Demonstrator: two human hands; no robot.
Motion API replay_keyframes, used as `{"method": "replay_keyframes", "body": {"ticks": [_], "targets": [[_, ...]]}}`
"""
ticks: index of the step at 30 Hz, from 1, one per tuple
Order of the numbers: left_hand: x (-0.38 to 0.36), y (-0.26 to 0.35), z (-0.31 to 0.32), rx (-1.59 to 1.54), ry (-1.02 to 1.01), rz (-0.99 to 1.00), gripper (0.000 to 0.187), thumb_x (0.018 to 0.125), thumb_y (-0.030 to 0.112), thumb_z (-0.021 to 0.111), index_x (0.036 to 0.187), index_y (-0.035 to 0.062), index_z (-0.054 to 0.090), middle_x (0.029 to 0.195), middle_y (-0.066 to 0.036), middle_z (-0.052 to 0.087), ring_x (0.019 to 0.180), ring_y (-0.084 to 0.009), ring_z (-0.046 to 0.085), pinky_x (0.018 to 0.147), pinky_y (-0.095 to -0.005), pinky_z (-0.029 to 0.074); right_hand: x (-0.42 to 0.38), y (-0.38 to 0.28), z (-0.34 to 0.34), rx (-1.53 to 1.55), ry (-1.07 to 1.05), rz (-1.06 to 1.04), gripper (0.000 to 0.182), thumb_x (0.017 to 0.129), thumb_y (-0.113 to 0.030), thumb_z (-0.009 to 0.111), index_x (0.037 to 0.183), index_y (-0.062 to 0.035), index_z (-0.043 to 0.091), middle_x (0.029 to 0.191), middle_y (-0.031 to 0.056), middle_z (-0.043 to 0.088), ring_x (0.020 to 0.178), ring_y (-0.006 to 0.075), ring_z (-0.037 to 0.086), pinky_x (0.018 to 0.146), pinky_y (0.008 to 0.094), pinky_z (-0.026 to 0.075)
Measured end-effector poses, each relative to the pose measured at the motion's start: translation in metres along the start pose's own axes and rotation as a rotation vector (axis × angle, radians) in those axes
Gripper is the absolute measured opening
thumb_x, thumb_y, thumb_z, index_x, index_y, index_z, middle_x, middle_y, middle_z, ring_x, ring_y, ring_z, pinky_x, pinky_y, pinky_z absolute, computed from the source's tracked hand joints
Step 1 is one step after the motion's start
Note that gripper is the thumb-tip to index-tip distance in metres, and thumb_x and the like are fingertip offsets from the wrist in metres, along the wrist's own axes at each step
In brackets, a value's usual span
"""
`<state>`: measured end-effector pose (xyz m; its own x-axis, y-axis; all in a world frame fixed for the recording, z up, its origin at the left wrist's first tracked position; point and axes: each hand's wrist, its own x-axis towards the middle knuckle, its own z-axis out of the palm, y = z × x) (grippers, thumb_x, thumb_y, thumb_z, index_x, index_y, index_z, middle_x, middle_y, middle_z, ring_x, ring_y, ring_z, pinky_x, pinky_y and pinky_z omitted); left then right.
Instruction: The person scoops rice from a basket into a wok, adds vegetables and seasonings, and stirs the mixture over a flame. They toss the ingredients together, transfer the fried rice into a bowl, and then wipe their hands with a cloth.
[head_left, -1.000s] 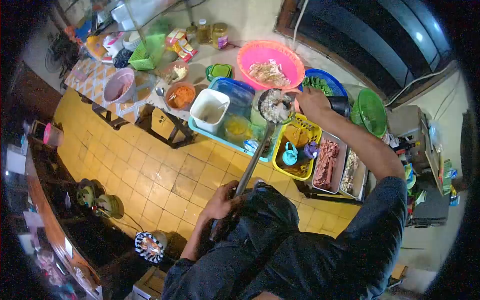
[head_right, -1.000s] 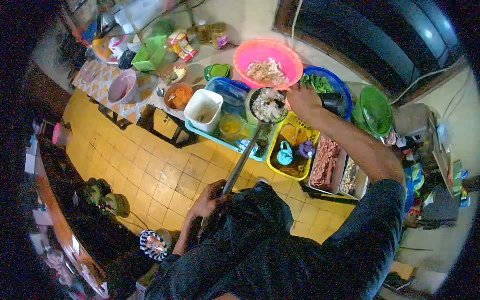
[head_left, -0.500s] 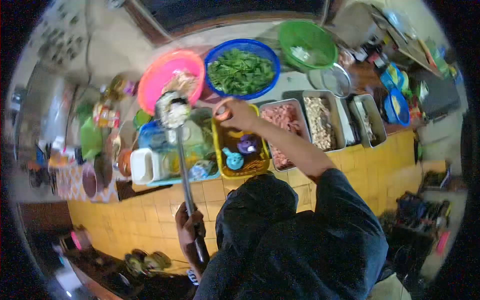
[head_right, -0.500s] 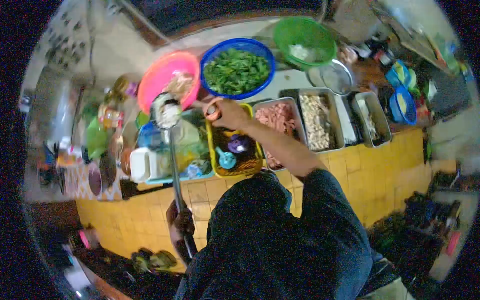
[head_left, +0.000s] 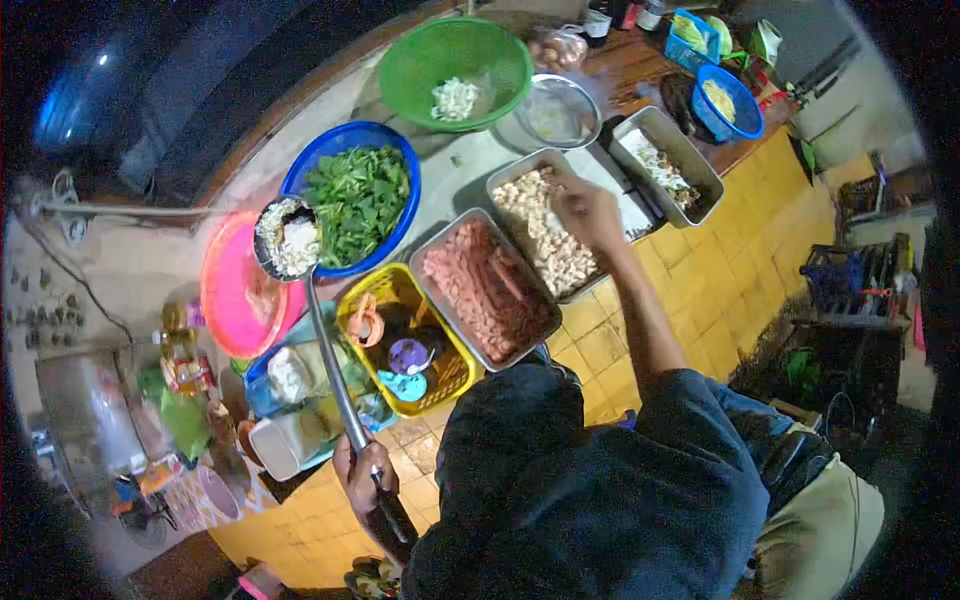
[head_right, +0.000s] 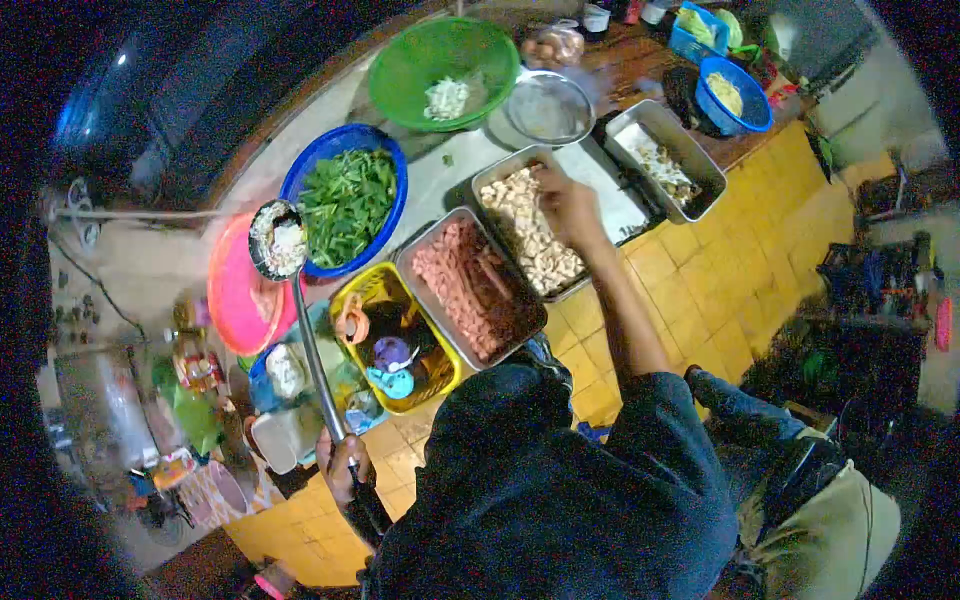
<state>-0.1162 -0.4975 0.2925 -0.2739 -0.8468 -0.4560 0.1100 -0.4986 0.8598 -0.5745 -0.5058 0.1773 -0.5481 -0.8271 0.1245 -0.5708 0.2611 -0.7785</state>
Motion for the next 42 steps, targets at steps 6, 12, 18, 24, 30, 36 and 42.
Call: {"method": "replay_keyframes", "body": {"ticks": [6, 12, 18, 24, 30, 36, 42], "targets": [[0.015, -0.006, 0.030, 0.047, -0.088, -0.087, 0.021, 0.077, 0.006, 0.053, 0.092, -0.0010, 0.040, 0.052, -0.006, 0.042, 0.026, -0.0129, 0.035, 0.025, -0.0245, 0.027, 0.010, 0.155, -0.131, -0.566, 0.216, 0.335, 0.022, 0.069, -0.005, 0.054, 0.089, 0.0011, 0.060, 0.091, 0.0257, 0.059, 0.085, 0.0407, 0.057, 0.073, 0.0420, 0.045], [0.028, -0.013, 0.058, 0.239, -0.101, -0.107, 0.028, 0.073, 0.013, 0.058, 0.088, 0.0002, 0.038, 0.047, -0.006, 0.040, 0.026, -0.0145, 0.035, 0.024, -0.0267, 0.028, 0.027, 0.250, -0.122, -0.294, 0.178, 0.741, 0.019, 0.074, -0.011, 0.047, 0.079, 0.0011, 0.061, 0.088, 0.0274, 0.059, 0.084, 0.0406, 0.059, 0.071, 0.0468, 0.047], [0.032, 0.000, 0.088, 0.114, 0.051, -0.465, 0.026, 0.067, 0.013, 0.065, 0.079, 0.0023, 0.044, 0.045, -0.003, 0.039, 0.028, -0.0130, 0.036, 0.027, -0.0251, 0.028, 0.035, 0.277, -0.126, -0.545, -0.028, 0.518, 0.020, 0.076, -0.012, 0.047, 0.079, 0.0029, 0.060, 0.089, 0.0261, 0.059, 0.083, 0.0399, 0.059, 0.071, 0.0463, 0.048], [0.036, -0.011, 0.113, 0.456, -0.133, -0.265, 0.031, 0.061, 0.012, 0.072, 0.079, 0.0010, 0.048, 0.049, -0.003, 0.045, 0.030, -0.0139, 0.040, 0.028, -0.0262, 0.030, 0.041, 0.287, -0.145, -0.566, 0.082, 0.236, 0.023, 0.064, -0.011, 0.065, 0.080, 0.0048, 0.058, 0.077, 0.0264, 0.058, 0.070, 0.0384, 0.059, 0.058, 0.0414, 0.046], [0.053, -0.005, 0.144, 0.240, 0.008, -0.816, 0.033, 0.063, 0.014, 0.072, 0.083, 0.0022, 0.048, 0.050, -0.003, 0.046, 0.031, -0.0132, 0.041, 0.027, -0.0259, 0.031, 0.021, 0.259, -0.171, 0.213, 0.506, 0.416, 0.012, 0.072, -0.009, 0.060, 0.079, 0.0003, 0.058, 0.068, 0.0211, 0.055, 0.059, 0.0301, 0.052, 0.054, 0.0370, 0.041], [0.068, -0.021, 0.145, 0.473, -0.136, -0.718, 0.040, 0.069, 0.017, 0.069, 0.100, 0.0009, 0.049, 0.052, -0.002, 0.046, 0.032, -0.0118, 0.042, 0.028, -0.0245, 0.033, -0.014, 0.206, -0.192, -0.226, 0.521, 0.450, 0.016, 0.077, -0.005, 0.057, 0.091, -0.0058, 0.064, 0.073, 0.0155, 0.062, 0.066, 0.0244, 0.061, 0.059, 0.0319, 0.046], [0.072, -0.018, 0.182, 0.558, -0.060, -0.815, 0.041, 0.072, 0.010, 0.064, 0.109, 0.0026, 0.047, 0.052, 0.000, 0.044, 0.033, -0.0106, 0.043, 0.028, -0.0228, 0.033, -0.038, 0.192, -0.183, -0.241, 0.641, 0.405, 0.015, 0.078, -0.006, 0.059, 0.093, -0.0017, 0.062, 0.081, 0.0163, 0.064, 0.073, 0.0257, 0.064, 0.065, 0.0310, 0.048]]}}
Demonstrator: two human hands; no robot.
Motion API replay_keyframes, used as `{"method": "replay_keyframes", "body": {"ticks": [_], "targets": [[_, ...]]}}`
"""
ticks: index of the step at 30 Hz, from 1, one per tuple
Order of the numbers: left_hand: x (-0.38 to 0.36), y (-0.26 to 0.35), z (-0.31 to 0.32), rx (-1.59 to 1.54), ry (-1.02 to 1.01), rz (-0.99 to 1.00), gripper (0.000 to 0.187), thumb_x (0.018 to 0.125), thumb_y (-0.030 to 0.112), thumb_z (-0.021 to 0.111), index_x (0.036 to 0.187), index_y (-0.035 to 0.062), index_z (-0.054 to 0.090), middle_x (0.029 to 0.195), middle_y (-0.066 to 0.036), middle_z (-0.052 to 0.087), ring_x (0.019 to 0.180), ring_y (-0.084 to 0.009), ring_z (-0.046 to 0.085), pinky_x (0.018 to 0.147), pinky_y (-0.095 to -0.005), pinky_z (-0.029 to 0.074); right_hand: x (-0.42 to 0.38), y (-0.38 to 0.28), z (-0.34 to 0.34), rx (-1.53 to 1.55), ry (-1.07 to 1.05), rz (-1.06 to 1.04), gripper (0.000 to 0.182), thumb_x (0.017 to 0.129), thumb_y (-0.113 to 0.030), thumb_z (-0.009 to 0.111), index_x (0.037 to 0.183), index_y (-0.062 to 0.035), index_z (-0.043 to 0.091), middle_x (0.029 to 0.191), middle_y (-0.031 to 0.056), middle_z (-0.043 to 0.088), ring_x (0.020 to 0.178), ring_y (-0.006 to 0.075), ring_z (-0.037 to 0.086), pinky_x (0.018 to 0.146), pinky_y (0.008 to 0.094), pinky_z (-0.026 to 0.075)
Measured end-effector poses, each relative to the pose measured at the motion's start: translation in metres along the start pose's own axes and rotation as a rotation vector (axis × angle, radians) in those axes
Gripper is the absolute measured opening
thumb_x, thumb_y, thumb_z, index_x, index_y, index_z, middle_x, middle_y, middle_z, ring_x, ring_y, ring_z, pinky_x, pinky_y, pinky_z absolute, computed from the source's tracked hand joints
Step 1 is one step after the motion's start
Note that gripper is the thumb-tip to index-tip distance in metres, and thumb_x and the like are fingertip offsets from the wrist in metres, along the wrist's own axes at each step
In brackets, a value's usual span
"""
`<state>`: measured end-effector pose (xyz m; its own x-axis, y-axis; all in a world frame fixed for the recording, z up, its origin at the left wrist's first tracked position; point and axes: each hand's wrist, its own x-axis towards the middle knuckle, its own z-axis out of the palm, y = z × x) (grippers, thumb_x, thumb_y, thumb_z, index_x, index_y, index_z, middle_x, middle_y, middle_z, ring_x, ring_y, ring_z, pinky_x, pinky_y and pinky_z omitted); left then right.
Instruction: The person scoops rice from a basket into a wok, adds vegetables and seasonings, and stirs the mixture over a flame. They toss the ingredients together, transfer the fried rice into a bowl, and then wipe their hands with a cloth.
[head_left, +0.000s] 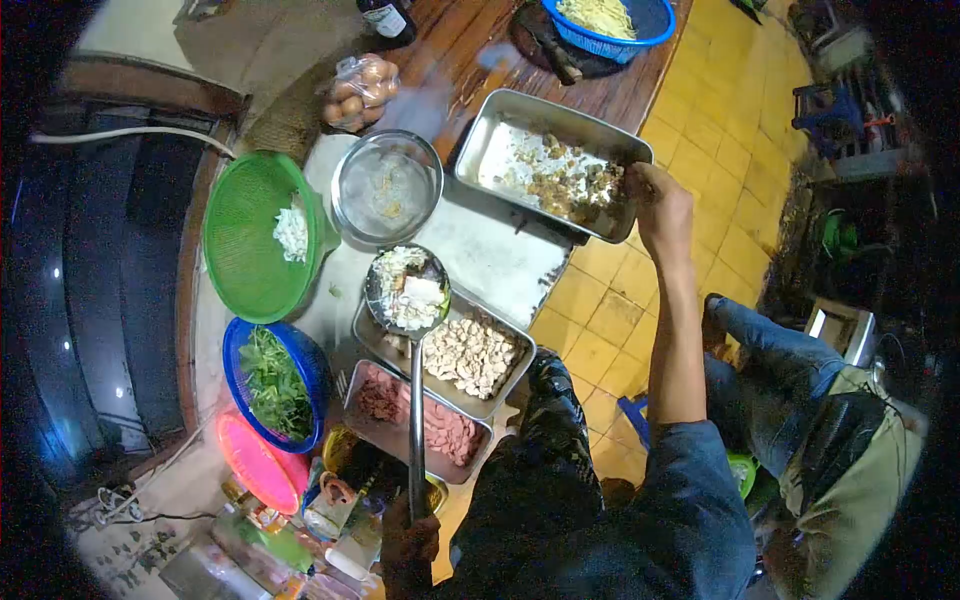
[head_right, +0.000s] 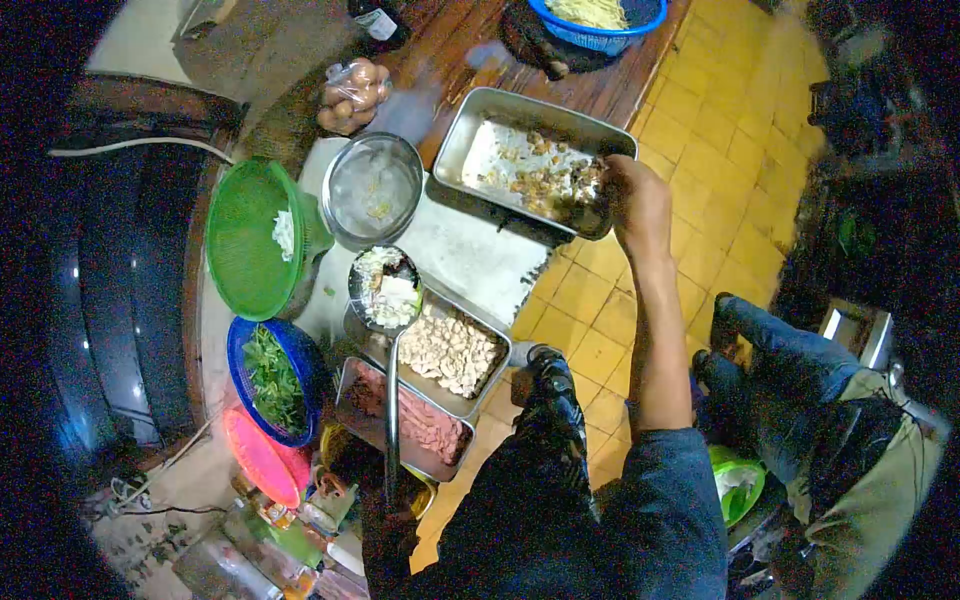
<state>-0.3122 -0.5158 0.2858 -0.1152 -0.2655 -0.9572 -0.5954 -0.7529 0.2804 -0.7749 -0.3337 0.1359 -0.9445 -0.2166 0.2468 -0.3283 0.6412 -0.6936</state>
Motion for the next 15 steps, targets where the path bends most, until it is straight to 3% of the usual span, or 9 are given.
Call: {"method": "replay_keyframes", "body": {"ticks": [3, 5, 7, 9, 11, 13, 15], "targets": [[-0.002, 0.008, 0.018, -0.173, -0.059, 0.050, 0.039, 0.070, 0.006, 0.064, 0.106, 0.0035, 0.048, 0.053, 0.000, 0.043, 0.034, -0.0107, 0.043, 0.029, -0.0235, 0.034, -0.015, 0.001, 0.000, 0.035, 0.032, 0.141, 0.023, 0.071, 0.003, 0.058, 0.094, -0.0009, 0.060, 0.083, 0.0178, 0.063, 0.077, 0.0269, 0.063, 0.067, 0.0328, 0.048], [-0.009, 0.013, 0.025, 0.106, -0.051, 0.112, 0.037, 0.069, 0.004, 0.064, 0.102, 0.0036, 0.048, 0.055, -0.001, 0.044, 0.033, -0.0114, 0.042, 0.030, -0.0240, 0.035, -0.032, -0.018, -0.002, 0.306, -0.062, 0.026, 0.021, 0.074, 0.001, 0.059, 0.095, 0.0002, 0.059, 0.086, 0.0179, 0.062, 0.079, 0.0280, 0.063, 0.067, 0.0336, 0.048], [-0.014, 0.012, 0.030, 0.242, -0.066, 0.160, 0.035, 0.068, 0.002, 0.064, 0.100, 0.0032, 0.048, 0.055, -0.002, 0.044, 0.033, -0.0117, 0.042, 0.031, -0.0242, 0.035, -0.050, -0.061, 0.005, 0.420, -0.279, 0.080, 0.019, 0.079, -0.004, 0.060, 0.098, -0.0016, 0.059, 0.090, 0.0157, 0.063, 0.079, 0.0234, 0.063, 0.069, 0.0311, 0.049], [-0.014, 0.005, 0.038, 0.131, -0.080, 0.198, 0.034, 0.068, 0.004, 0.065, 0.098, 0.0015, 0.047, 0.055, -0.002, 0.043, 0.035, -0.0117, 0.043, 0.031, -0.0238, 0.034, -0.071, -0.094, 0.015, 0.395, -0.371, -0.211, 0.021, 0.078, -0.004, 0.060, 0.098, -0.0007, 0.058, 0.088, 0.0151, 0.062, 0.078, 0.0273, 0.062, 0.069, 0.0327, 0.049], [-0.018, 0.003, 0.045, 0.111, -0.119, 0.202, 0.032, 0.068, 0.006, 0.066, 0.095, 0.0013, 0.047, 0.055, -0.002, 0.044, 0.035, -0.0114, 0.043, 0.031, -0.0238, 0.034, -0.084, -0.110, 0.032, 0.535, -0.492, -0.236, 0.019, 0.074, -0.005, 0.060, 0.093, -0.0008, 0.057, 0.088, 0.0173, 0.060, 0.081, 0.0337, 0.058, 0.071, 0.0348, 0.047], [-0.020, 0.001, 0.052, 0.086, -0.151, 0.213, 0.031, 0.068, 0.008, 0.066, 0.091, 0.0011, 0.048, 0.055, -0.002, 0.044, 0.036, -0.0111, 0.043, 0.032, -0.0238, 0.034, -0.073, -0.118, 0.029, 0.513, -0.475, -0.305, 0.020, 0.076, -0.007, 0.063, 0.095, -0.0019, 0.058, 0.084, 0.0159, 0.061, 0.075, 0.0327, 0.060, 0.066, 0.0351, 0.048], [-0.022, -0.008, 0.054, 0.088, -0.176, 0.150, 0.029, 0.069, 0.015, 0.068, 0.086, 0.0028, 0.047, 0.055, -0.002, 0.044, 0.037, -0.0102, 0.042, 0.032, -0.0234, 0.033, -0.056, -0.107, 0.025, 0.439, -0.262, -0.317, 0.017, 0.073, -0.002, 0.056, 0.089, 0.0010, 0.057, 0.089, 0.0195, 0.058, 0.083, 0.0348, 0.057, 0.074, 0.0370, 0.046]]}}
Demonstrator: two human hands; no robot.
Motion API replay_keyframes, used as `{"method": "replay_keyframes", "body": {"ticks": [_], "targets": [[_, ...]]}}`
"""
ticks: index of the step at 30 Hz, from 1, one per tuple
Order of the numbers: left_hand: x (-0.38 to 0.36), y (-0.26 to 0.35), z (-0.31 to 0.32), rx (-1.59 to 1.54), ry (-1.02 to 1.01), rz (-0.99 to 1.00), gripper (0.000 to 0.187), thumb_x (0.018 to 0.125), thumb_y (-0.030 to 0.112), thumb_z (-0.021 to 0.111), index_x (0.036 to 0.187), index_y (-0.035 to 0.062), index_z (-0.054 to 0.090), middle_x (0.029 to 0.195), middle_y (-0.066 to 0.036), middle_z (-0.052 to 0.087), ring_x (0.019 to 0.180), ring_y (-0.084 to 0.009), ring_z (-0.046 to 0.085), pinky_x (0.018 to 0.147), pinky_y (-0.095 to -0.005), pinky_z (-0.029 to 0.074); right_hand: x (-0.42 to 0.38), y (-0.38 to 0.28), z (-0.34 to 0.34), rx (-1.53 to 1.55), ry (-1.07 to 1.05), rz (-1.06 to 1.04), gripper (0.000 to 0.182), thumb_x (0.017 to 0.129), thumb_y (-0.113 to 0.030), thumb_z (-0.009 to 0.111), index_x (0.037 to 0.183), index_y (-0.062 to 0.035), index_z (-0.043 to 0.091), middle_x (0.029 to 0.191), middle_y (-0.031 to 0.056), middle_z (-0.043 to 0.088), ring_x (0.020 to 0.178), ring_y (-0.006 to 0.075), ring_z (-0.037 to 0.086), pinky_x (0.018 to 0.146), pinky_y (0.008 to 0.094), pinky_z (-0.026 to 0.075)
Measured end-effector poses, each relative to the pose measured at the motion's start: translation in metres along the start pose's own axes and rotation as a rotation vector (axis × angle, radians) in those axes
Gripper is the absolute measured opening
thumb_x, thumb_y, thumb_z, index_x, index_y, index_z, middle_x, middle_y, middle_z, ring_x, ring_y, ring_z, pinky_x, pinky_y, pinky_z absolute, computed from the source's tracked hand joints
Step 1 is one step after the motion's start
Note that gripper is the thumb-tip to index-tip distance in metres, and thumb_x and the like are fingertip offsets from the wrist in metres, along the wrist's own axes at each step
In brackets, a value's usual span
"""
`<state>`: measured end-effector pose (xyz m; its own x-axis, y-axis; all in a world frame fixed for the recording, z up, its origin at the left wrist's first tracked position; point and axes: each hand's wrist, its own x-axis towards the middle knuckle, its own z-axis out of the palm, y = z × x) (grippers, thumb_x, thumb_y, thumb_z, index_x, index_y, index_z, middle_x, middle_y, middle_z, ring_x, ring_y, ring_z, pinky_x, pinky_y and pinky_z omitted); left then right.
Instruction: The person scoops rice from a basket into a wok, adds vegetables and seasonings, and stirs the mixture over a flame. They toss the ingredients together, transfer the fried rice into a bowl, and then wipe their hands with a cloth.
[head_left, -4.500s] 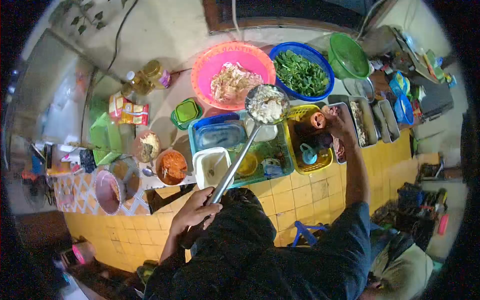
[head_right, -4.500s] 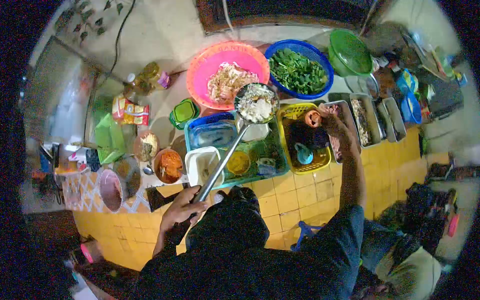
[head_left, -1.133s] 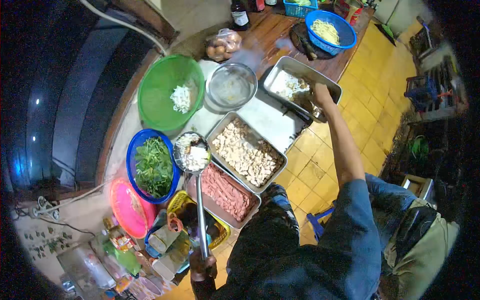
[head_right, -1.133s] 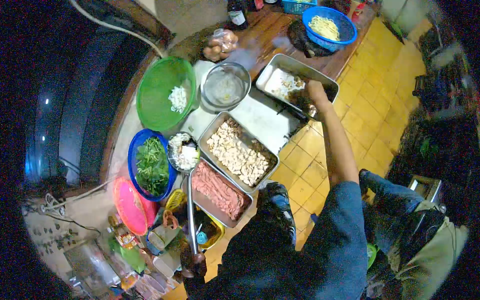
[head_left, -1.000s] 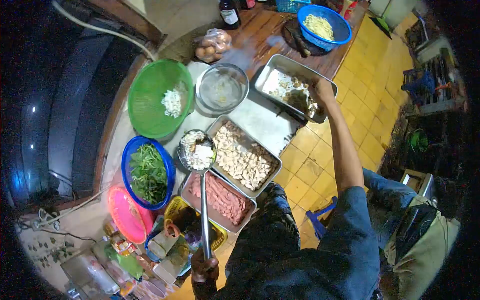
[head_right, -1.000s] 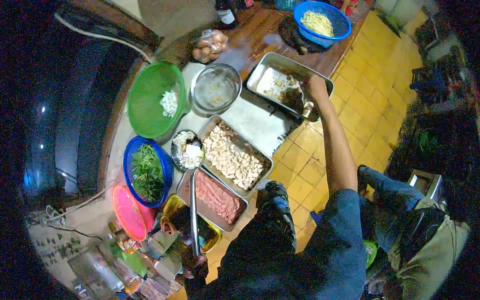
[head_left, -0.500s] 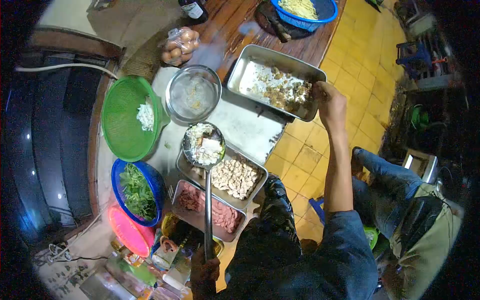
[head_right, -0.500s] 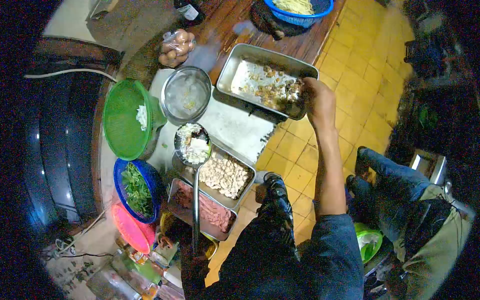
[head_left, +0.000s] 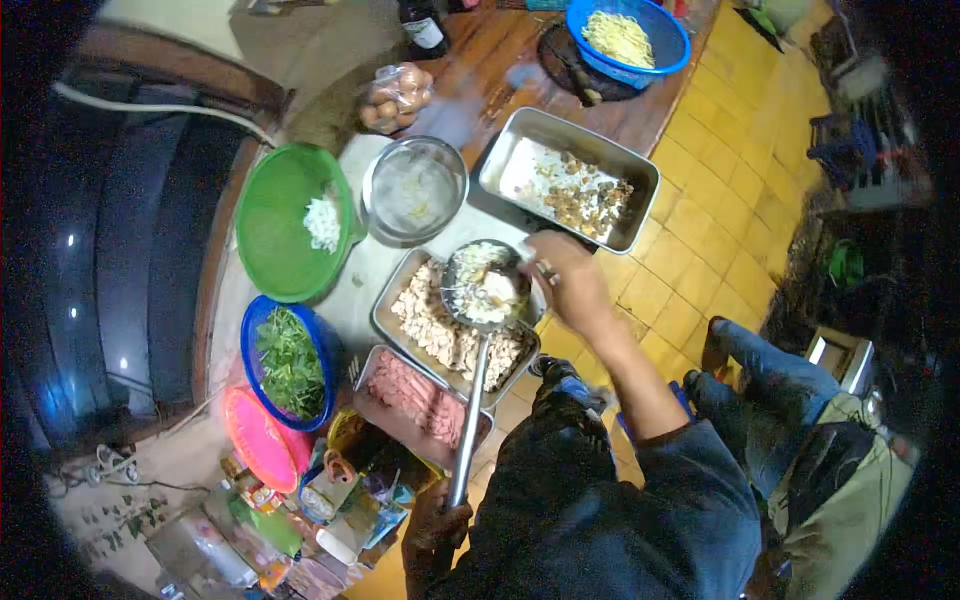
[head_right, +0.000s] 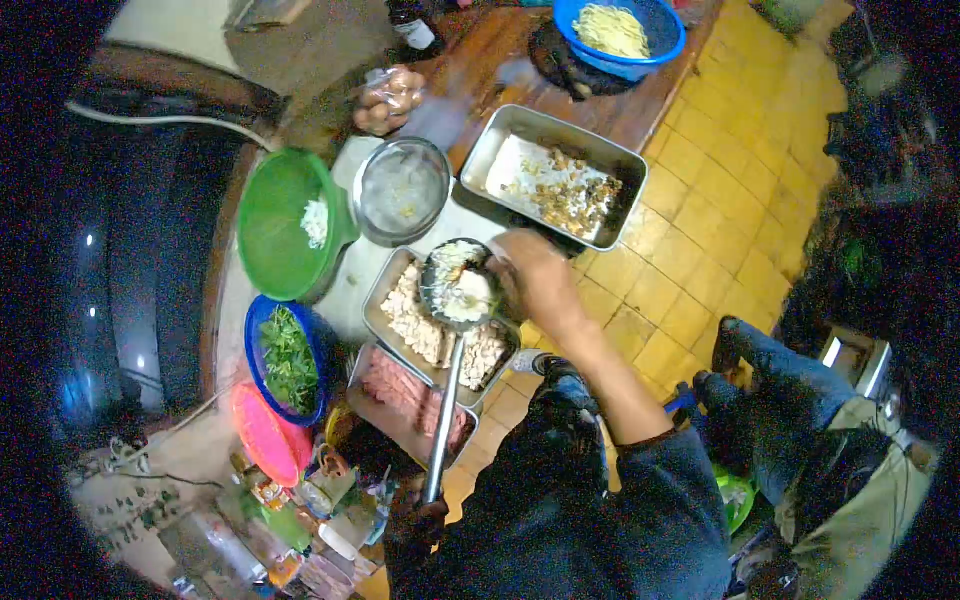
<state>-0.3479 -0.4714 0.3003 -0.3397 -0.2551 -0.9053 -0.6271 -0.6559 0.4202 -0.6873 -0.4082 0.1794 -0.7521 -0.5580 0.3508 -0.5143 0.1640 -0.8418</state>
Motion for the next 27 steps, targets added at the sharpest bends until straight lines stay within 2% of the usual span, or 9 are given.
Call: {"method": "replay_keyframes", "body": {"ticks": [2, 4, 5, 7, 10, 16, 21, 24, 27], "targets": [[0.014, -0.018, -0.017, -0.063, -0.099, -0.321, 0.030, 0.070, 0.019, 0.068, 0.082, 0.0041, 0.046, 0.054, -0.001, 0.043, 0.036, -0.0093, 0.040, 0.033, -0.0228, 0.032, 0.018, 0.016, -0.027, -0.132, -0.075, 0.111, 0.017, 0.073, -0.003, 0.053, 0.089, 0.0006, 0.058, 0.087, 0.0211, 0.059, 0.083, 0.0356, 0.057, 0.075, 0.0387, 0.046], [0.012, -0.025, 0.005, 0.147, -0.120, 0.049, 0.030, 0.070, 0.021, 0.069, 0.082, 0.0050, 0.046, 0.053, -0.001, 0.043, 0.036, -0.0094, 0.039, 0.033, -0.0224, 0.031, 0.034, 0.064, -0.035, -0.257, -0.163, 0.166, 0.019, 0.074, -0.008, 0.051, 0.088, 0.0003, 0.061, 0.087, 0.0215, 0.060, 0.085, 0.0348, 0.059, 0.075, 0.0399, 0.047], [0.011, -0.026, 0.013, -0.018, -0.144, -0.044, 0.028, 0.071, 0.018, 0.068, 0.082, 0.0050, 0.046, 0.053, -0.001, 0.043, 0.036, -0.0095, 0.039, 0.033, -0.0224, 0.032, 0.038, 0.093, -0.033, -0.257, -0.173, 0.146, 0.019, 0.074, -0.008, 0.051, 0.088, 0.0003, 0.061, 0.087, 0.0215, 0.060, 0.085, 0.0348, 0.059, 0.075, 0.0399, 0.047], [0.010, -0.036, 0.035, -0.081, -0.088, -0.010, 0.024, 0.072, 0.013, 0.066, 0.082, 0.0049, 0.046, 0.053, -0.001, 0.043, 0.036, -0.0099, 0.039, 0.033, -0.0223, 0.032, 0.049, 0.143, -0.023, -0.652, -0.707, 0.116, 0.014, 0.066, -0.005, 0.057, 0.079, -0.0015, 0.062, 0.073, 0.0207, 0.059, 0.069, 0.0364, 0.058, 0.060, 0.0412, 0.046], [0.010, -0.048, 0.063, -0.026, 0.032, 0.158, 0.021, 0.072, 0.008, 0.064, 0.083, 0.0043, 0.047, 0.055, -0.001, 0.044, 0.036, -0.0100, 0.040, 0.032, -0.0221, 0.031, 0.061, 0.157, -0.020, -0.705, -1.111, -0.175, 0.021, 0.076, -0.016, 0.048, 0.087, -0.0054, 0.063, 0.074, 0.0162, 0.062, 0.068, 0.0348, 0.060, 0.059, 0.0436, 0.049], [0.006, -0.064, 0.161, -0.377, 0.168, 0.268, 0.017, 0.071, 0.003, 0.061, 0.082, 0.0038, 0.048, 0.058, -0.002, 0.045, 0.037, -0.0087, 0.040, 0.032, -0.0217, 0.031, 0.048, 0.183, -0.010, -0.905, -1.016, -0.362, 0.023, 0.087, -0.018, 0.037, 0.095, -0.0049, 0.053, 0.074, 0.0159, 0.060, 0.072, 0.0310, 0.062, 0.066, 0.0423, 0.051], [-0.005, -0.055, 0.200, -0.408, 0.236, 0.187, 0.018, 0.072, 0.007, 0.060, 0.083, 0.0034, 0.046, 0.057, -0.002, 0.045, 0.037, -0.0097, 0.040, 0.033, -0.0233, 0.032, 0.075, 0.182, -0.018, -0.785, -1.081, -0.349, 0.016, 0.076, -0.009, 0.056, 0.091, -0.0056, 0.060, 0.079, 0.0137, 0.064, 0.078, 0.0274, 0.063, 0.065, 0.0377, 0.051], [0.003, -0.053, 0.199, -0.362, 0.248, 0.168, 0.019, 0.072, 0.009, 0.059, 0.084, 0.0028, 0.046, 0.055, -0.002, 0.044, 0.037, -0.0102, 0.040, 0.034, -0.0237, 0.033, 0.113, 0.129, -0.048, -0.357, -0.911, -0.248, 0.017, 0.073, -0.007, 0.060, 0.090, -0.0062, 0.063, 0.071, 0.0173, 0.060, 0.074, 0.0317, 0.060, 0.065, 0.0380, 0.047], [0.009, -0.040, 0.206, -0.248, 0.281, 0.180, 0.019, 0.073, 0.011, 0.058, 0.084, 0.0024, 0.045, 0.054, -0.001, 0.043, 0.037, -0.0099, 0.040, 0.034, -0.0235, 0.032, 0.134, 0.071, -0.055, 0.015, -0.883, -0.167, 0.030, 0.078, -0.022, 0.063, 0.104, -0.0063, 0.060, 0.088, 0.0180, 0.063, 0.075, 0.0284, 0.062, 0.068, 0.0331, 0.048]]}}
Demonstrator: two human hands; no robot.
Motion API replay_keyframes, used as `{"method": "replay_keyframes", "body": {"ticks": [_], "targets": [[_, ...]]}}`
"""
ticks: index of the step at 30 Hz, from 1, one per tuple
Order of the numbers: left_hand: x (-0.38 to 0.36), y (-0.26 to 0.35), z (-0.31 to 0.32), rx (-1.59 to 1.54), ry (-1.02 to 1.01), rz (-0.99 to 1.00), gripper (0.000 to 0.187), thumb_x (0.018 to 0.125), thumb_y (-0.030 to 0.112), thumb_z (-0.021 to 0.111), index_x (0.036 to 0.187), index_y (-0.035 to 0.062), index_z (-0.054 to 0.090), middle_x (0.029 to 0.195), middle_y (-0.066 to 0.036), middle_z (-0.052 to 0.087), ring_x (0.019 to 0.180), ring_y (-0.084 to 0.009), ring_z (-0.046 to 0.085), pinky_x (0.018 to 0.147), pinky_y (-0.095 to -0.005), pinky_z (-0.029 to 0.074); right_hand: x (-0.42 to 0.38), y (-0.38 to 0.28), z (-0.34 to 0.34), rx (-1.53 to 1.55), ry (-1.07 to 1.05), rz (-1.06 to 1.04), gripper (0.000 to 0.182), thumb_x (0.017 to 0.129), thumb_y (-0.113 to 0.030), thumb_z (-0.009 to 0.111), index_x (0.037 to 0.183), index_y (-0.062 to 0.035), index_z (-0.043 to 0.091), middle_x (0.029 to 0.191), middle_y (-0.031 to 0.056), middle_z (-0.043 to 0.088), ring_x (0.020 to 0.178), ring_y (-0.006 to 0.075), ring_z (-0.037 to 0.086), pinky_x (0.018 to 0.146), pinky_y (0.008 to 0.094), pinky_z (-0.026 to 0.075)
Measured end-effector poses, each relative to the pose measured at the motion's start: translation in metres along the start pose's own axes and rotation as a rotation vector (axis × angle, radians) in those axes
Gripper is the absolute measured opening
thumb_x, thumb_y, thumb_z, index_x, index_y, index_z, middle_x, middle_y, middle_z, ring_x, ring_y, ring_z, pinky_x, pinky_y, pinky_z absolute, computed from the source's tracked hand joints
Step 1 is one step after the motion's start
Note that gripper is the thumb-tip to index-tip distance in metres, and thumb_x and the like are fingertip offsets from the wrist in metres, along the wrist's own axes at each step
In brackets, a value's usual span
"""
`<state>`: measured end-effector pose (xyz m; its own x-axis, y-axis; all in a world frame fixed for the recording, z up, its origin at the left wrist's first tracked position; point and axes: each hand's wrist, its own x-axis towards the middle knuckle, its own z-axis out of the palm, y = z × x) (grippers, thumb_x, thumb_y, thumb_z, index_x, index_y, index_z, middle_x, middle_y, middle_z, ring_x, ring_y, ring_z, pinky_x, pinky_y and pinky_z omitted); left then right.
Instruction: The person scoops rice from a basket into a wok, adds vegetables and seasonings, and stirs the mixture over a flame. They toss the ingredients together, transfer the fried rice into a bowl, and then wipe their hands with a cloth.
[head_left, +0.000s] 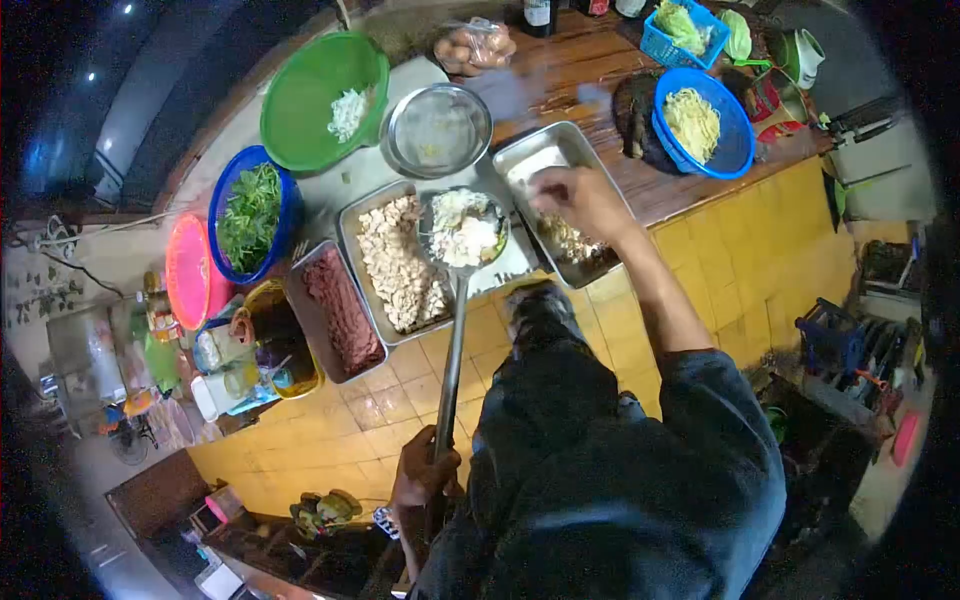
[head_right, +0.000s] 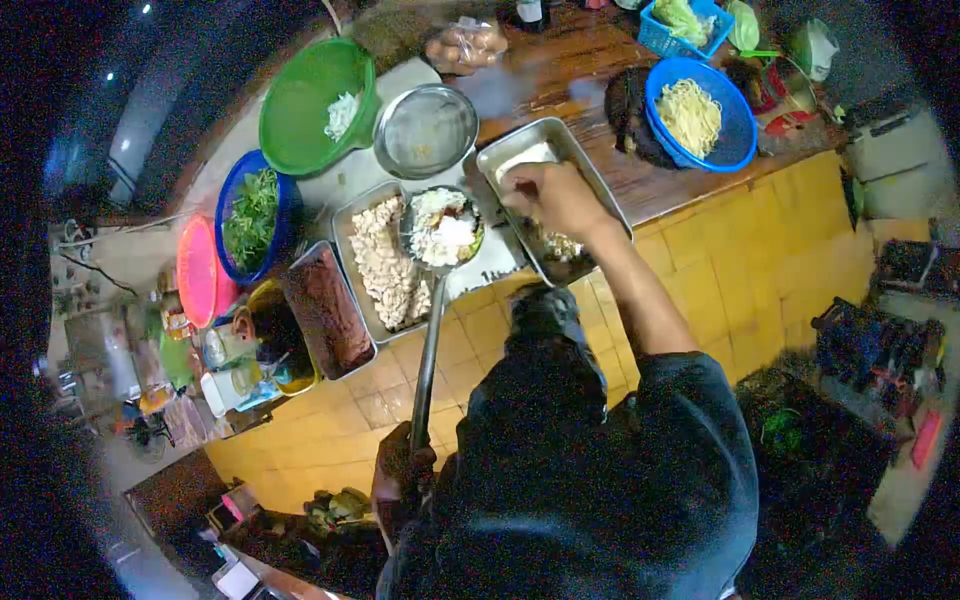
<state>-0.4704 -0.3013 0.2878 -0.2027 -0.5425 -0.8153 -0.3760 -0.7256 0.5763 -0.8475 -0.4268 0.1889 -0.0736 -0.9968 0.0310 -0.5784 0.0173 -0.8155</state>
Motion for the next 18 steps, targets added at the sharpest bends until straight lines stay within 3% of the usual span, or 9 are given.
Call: {"method": "replay_keyframes", "body": {"ticks": [1, 3, 6, 7, 9, 11, 13, 16, 18], "targets": [[0.003, 0.010, 0.004, 0.066, 0.000, 0.061, 0.019, 0.073, 0.011, 0.058, 0.084, 0.0023, 0.045, 0.053, -0.001, 0.043, 0.036, -0.0095, 0.039, 0.034, -0.0234, 0.031, 0.006, -0.010, -0.001, 0.099, 0.018, -0.067, 0.028, 0.080, -0.022, 0.062, 0.104, -0.0062, 0.060, 0.088, 0.0184, 0.062, 0.076, 0.0274, 0.062, 0.068, 0.0328, 0.048], [0.007, 0.027, 0.011, 0.088, -0.016, 0.005, 0.019, 0.073, 0.012, 0.058, 0.084, 0.0024, 0.045, 0.053, 0.000, 0.042, 0.036, -0.0090, 0.039, 0.034, -0.0232, 0.030, 0.011, -0.035, -0.022, -0.037, -0.069, 0.064, 0.027, 0.080, -0.020, 0.062, 0.103, -0.0058, 0.060, 0.092, 0.0179, 0.062, 0.074, 0.0267, 0.062, 0.066, 0.0338, 0.048], [0.023, 0.037, 0.016, -0.037, -0.081, 0.011, 0.020, 0.072, 0.011, 0.059, 0.085, 0.0029, 0.046, 0.053, 0.000, 0.042, 0.035, -0.0083, 0.037, 0.033, -0.0227, 0.029, 0.029, 0.015, -0.030, -0.065, 0.239, -0.076, 0.024, 0.081, -0.020, 0.059, 0.100, -0.0058, 0.060, 0.080, 0.0179, 0.062, 0.064, 0.0304, 0.060, 0.062, 0.0366, 0.047], [0.025, 0.041, 0.019, -0.043, -0.077, 0.000, 0.020, 0.072, 0.011, 0.059, 0.085, 0.0029, 0.046, 0.053, 0.000, 0.042, 0.035, -0.0083, 0.037, 0.033, -0.0227, 0.029, 0.028, 0.030, -0.031, -0.060, 0.227, -0.071, 0.024, 0.081, -0.020, 0.059, 0.100, -0.0058, 0.060, 0.080, 0.0179, 0.062, 0.064, 0.0304, 0.060, 0.062, 0.0366, 0.047], [0.030, 0.048, 0.022, -0.090, -0.095, 0.016, 0.022, 0.072, 0.010, 0.061, 0.086, 0.0031, 0.046, 0.055, 0.000, 0.042, 0.035, -0.0085, 0.037, 0.032, -0.0221, 0.029, 0.026, 0.053, -0.030, -0.353, 0.110, 0.115, 0.019, 0.079, -0.015, 0.060, 0.096, -0.0064, 0.062, 0.075, 0.0175, 0.063, 0.063, 0.0307, 0.061, 0.060, 0.0380, 0.047], [0.029, 0.053, 0.027, -0.158, -0.071, 0.023, 0.024, 0.072, 0.009, 0.062, 0.088, 0.0030, 0.046, 0.056, -0.001, 0.044, 0.035, -0.0094, 0.040, 0.032, -0.0225, 0.031, 0.026, 0.078, -0.005, -0.249, 0.004, 0.113, 0.020, 0.080, -0.019, 0.057, 0.089, -0.0033, 0.063, 0.075, 0.0210, 0.062, 0.065, 0.0335, 0.061, 0.063, 0.0400, 0.049], [0.032, 0.054, 0.027, -0.132, -0.055, -0.042, 0.025, 0.072, 0.009, 0.062, 0.089, 0.0026, 0.045, 0.056, -0.002, 0.046, 0.035, -0.0106, 0.042, 0.032, -0.0233, 0.034, 0.023, 0.082, 0.027, -0.485, -0.252, 0.267, 0.025, 0.079, -0.022, 0.052, 0.084, 0.0008, 0.063, 0.074, 0.0245, 0.061, 0.067, 0.0353, 0.062, 0.066, 0.0408, 0.050], [0.030, 0.054, 0.030, -0.180, -0.043, -0.050, 0.026, 0.073, 0.010, 0.063, 0.089, 0.0025, 0.045, 0.057, -0.003, 0.048, 0.034, -0.0113, 0.043, 0.031, -0.0237, 0.036, 0.012, 0.118, 0.080, -0.726, -0.291, 0.036, 0.027, 0.078, -0.020, 0.049, 0.077, 0.0027, 0.062, 0.075, 0.0242, 0.061, 0.067, 0.0353, 0.062, 0.067, 0.0418, 0.051], [0.031, 0.050, 0.028, -0.201, -0.042, -0.030, 0.025, 0.072, 0.010, 0.063, 0.089, 0.0025, 0.045, 0.057, -0.003, 0.048, 0.033, -0.0113, 0.042, 0.031, -0.0235, 0.036, 0.018, 0.174, 0.110, -0.607, -0.206, 0.125, 0.024, 0.076, -0.018, 0.050, 0.075, 0.0021, 0.062, 0.076, 0.0225, 0.062, 0.066, 0.0345, 0.062, 0.066, 0.0426, 0.051]]}}
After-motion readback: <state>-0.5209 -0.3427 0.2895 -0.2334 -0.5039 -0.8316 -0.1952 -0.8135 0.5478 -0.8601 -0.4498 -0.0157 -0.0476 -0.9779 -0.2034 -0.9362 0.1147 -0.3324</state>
